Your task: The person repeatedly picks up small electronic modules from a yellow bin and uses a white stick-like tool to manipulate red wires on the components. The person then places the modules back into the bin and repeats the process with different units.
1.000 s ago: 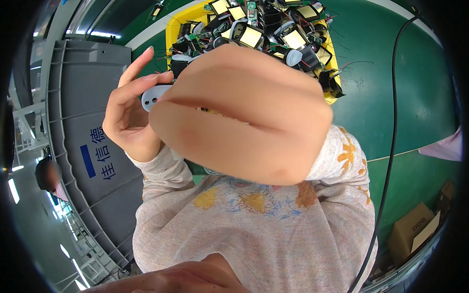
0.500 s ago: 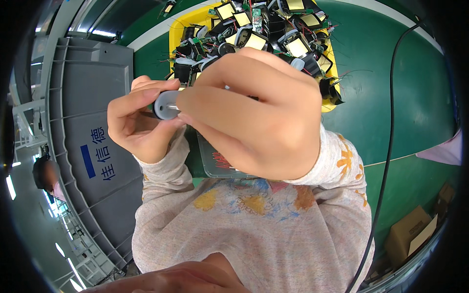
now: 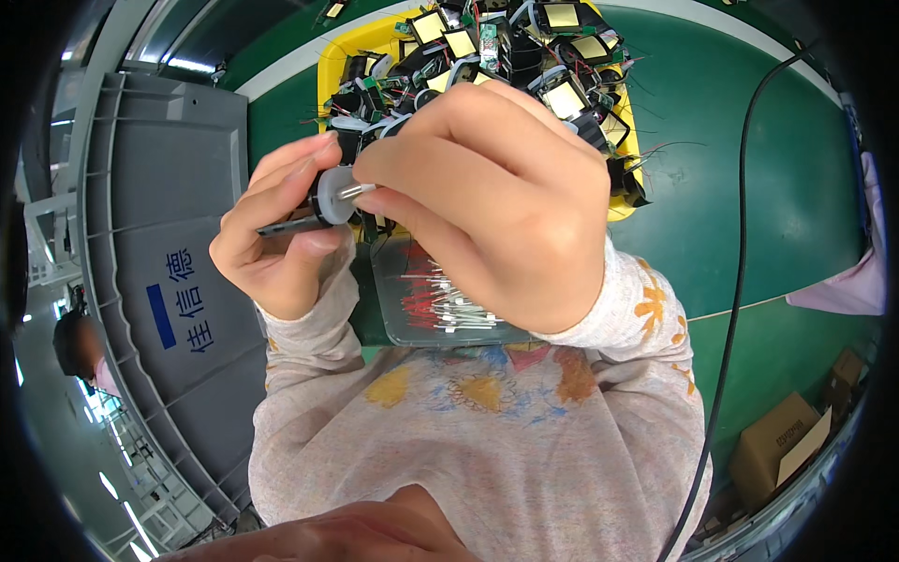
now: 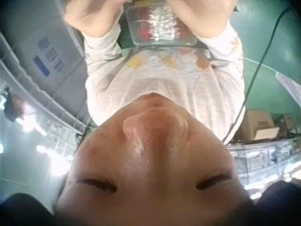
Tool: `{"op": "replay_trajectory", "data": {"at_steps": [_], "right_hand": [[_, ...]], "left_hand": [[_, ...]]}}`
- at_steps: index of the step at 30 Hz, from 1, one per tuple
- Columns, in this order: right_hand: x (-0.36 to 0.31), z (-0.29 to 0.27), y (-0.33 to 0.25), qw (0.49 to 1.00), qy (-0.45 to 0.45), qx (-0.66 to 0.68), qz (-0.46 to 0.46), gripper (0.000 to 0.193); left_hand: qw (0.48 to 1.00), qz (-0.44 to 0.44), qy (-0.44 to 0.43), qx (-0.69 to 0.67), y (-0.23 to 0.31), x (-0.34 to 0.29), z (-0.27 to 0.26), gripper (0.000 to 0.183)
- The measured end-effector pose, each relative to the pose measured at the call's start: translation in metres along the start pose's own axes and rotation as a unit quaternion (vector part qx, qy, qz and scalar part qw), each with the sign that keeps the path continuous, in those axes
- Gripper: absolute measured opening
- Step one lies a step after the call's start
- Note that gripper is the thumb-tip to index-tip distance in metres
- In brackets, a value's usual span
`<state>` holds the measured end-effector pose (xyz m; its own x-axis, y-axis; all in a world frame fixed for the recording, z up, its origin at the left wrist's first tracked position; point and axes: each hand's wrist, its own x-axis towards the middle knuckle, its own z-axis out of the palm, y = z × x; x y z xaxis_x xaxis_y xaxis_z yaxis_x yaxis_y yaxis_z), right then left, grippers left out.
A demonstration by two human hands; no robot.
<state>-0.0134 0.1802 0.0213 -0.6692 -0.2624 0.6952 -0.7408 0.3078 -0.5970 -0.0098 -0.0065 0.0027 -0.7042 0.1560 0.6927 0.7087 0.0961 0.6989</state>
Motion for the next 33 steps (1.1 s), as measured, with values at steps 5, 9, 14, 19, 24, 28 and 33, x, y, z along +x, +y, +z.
{"op": "replay_trajectory", "data": {"at_steps": [5,9,14,19,24,28,33], "right_hand": [[0.0,0.002,-0.001,0.999,-0.012,0.033,0.035,0.021],[-0.004,0.002,-0.004,0.999,-0.011,0.0,0.03,0.023],[-0.008,0.012,-0.002,0.99,0.044,-0.099,-0.085,0.028],[-0.009,0.011,-0.004,0.99,0.039,-0.083,-0.107,0.029],[-0.013,0.011,-0.001,0.998,0.026,-0.001,-0.051,0.024],[-0.012,0.012,-0.002,0.999,0.021,-0.02,-0.018,0.022],[0.002,0.004,0.007,0.999,-0.028,0.039,0.012,0.023]], "left_hand": [[0.993,-0.031,0.068,-0.088,-0.002,-0.011,0.008,0.033],[0.995,-0.013,0.062,-0.077,-0.004,-0.011,0.008,0.03],[0.996,0.0,0.078,-0.051,-0.006,-0.017,0.012,0.031],[0.993,-0.013,0.03,-0.111,-0.007,-0.013,0.007,0.03],[0.955,-0.144,0.031,-0.256,0.0,-0.01,0.009,0.029],[0.999,-0.009,0.026,-0.02,-0.001,-0.014,0.012,0.032],[0.975,-0.115,0.04,-0.185,-0.004,-0.009,0.012,0.031]]}}
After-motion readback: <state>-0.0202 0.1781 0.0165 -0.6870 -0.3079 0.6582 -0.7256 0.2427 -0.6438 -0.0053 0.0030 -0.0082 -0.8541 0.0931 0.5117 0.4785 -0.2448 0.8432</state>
